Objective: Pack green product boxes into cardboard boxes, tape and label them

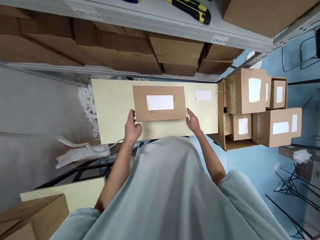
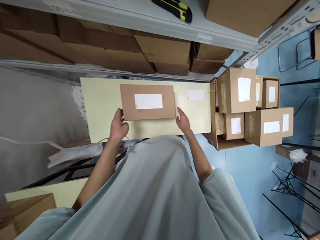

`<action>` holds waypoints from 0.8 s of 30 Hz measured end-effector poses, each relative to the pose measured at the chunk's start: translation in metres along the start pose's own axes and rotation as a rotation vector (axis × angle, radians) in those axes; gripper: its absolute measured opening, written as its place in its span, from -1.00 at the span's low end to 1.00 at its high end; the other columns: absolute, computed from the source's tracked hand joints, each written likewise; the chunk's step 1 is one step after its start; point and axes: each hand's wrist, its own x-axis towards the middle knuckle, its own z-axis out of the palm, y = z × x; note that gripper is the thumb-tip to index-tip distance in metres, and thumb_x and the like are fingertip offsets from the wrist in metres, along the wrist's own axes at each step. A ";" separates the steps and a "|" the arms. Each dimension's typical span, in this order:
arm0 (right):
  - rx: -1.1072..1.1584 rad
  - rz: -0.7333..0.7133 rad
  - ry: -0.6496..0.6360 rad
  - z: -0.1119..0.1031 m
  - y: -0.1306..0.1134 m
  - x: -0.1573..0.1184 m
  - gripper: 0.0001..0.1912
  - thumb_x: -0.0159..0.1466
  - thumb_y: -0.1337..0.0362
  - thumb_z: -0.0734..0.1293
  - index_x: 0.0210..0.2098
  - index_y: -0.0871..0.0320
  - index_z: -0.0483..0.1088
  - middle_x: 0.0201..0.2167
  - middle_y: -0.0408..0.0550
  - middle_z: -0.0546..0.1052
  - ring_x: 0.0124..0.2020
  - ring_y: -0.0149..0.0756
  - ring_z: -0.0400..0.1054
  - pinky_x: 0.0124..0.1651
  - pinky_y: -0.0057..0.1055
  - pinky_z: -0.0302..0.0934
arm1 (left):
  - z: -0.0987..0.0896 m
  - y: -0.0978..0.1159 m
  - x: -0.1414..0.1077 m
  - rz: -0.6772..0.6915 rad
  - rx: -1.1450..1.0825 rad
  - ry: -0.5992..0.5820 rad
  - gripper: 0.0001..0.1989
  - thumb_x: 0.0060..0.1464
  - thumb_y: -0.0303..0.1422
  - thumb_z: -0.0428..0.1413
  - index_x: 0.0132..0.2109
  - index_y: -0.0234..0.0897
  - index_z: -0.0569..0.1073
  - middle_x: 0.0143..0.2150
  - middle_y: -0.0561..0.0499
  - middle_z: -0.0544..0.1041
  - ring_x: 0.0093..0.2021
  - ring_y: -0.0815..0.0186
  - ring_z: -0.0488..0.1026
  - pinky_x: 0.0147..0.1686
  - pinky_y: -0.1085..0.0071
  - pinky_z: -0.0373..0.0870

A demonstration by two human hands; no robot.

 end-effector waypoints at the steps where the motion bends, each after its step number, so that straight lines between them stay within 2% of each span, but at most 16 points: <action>1: -0.012 0.013 0.057 -0.009 0.002 0.006 -0.29 0.42 0.19 0.33 0.55 0.02 0.37 0.64 0.06 0.38 0.70 -0.07 0.20 0.71 0.10 0.15 | -0.001 0.006 0.001 -0.022 -0.013 0.054 0.03 -0.02 -0.31 0.21 0.64 -0.21 0.27 0.63 -0.39 0.39 0.65 -0.17 0.33 0.59 -0.23 0.29; 3: -0.044 0.055 0.195 -0.030 0.006 0.021 -0.37 0.48 0.12 0.32 0.50 0.09 0.41 0.62 0.19 0.38 0.69 -0.04 0.21 0.72 0.07 0.15 | 0.003 0.024 0.003 -0.029 -0.045 0.132 -0.02 0.04 -0.30 0.20 0.63 -0.23 0.29 0.65 -0.37 0.36 0.67 -0.16 0.30 0.63 -0.20 0.27; 5: -0.085 0.083 0.315 -0.052 0.011 0.041 -0.39 0.51 0.07 0.32 0.47 0.18 0.43 0.57 0.32 0.42 0.65 0.00 0.28 0.70 0.04 0.17 | 0.013 0.049 0.007 0.054 -0.066 0.127 -0.11 0.13 -0.28 0.17 0.61 -0.26 0.35 0.62 -0.34 0.41 0.64 -0.12 0.36 0.63 -0.14 0.31; 8: -0.146 0.112 0.423 -0.082 0.019 0.072 -0.40 0.55 0.11 0.31 0.46 0.30 0.43 0.53 0.43 0.42 0.61 0.01 0.33 0.69 -0.04 0.18 | 0.041 0.090 0.012 0.177 -0.092 0.049 -0.25 0.27 -0.23 0.14 0.57 -0.24 0.43 0.58 -0.28 0.48 0.57 -0.06 0.46 0.60 -0.06 0.38; 11: -0.173 0.160 0.459 -0.099 0.027 0.102 -0.36 0.56 0.13 0.33 0.49 0.41 0.38 0.55 0.50 0.36 0.58 0.04 0.33 0.65 -0.08 0.21 | 0.079 0.129 0.015 0.248 -0.095 -0.098 -0.33 0.37 -0.19 0.12 0.55 -0.21 0.47 0.56 -0.24 0.51 0.54 -0.02 0.49 0.57 0.00 0.42; 14: -0.201 0.204 0.484 -0.103 0.034 0.126 -0.24 0.53 0.05 0.44 0.47 0.52 0.34 0.52 0.59 0.33 0.59 0.17 0.25 0.63 -0.01 0.22 | 0.117 0.158 0.020 0.292 -0.053 -0.265 -0.35 0.39 -0.21 0.12 0.55 -0.21 0.49 0.56 -0.20 0.51 0.56 -0.02 0.47 0.60 0.01 0.37; 17: -0.260 0.229 0.522 -0.099 0.039 0.141 -0.18 0.46 0.03 0.55 0.45 0.52 0.35 0.47 0.59 0.35 0.57 0.25 0.21 0.61 0.04 0.22 | 0.151 0.172 0.028 0.334 0.000 -0.384 -0.36 0.36 -0.31 0.11 0.52 -0.25 0.52 0.55 -0.19 0.53 0.59 -0.04 0.43 0.65 -0.02 0.29; 21: -0.340 0.217 0.564 -0.089 0.043 0.146 -0.31 0.52 0.10 0.49 0.47 0.40 0.35 0.47 0.54 0.36 0.54 0.21 0.24 0.57 0.08 0.25 | 0.179 0.176 0.037 0.312 0.063 -0.413 -0.37 0.37 -0.39 0.08 0.52 -0.28 0.52 0.55 -0.19 0.53 0.58 0.00 0.46 0.63 0.01 0.35; 24: -0.477 0.042 0.497 -0.071 0.042 0.144 -0.43 0.60 0.14 0.40 0.46 0.37 0.38 0.48 0.54 0.38 0.51 0.16 0.30 0.57 0.07 0.23 | 0.190 0.174 0.040 0.297 0.124 -0.398 -0.40 0.39 -0.41 0.07 0.51 -0.25 0.51 0.55 -0.18 0.54 0.57 0.03 0.48 0.62 0.03 0.37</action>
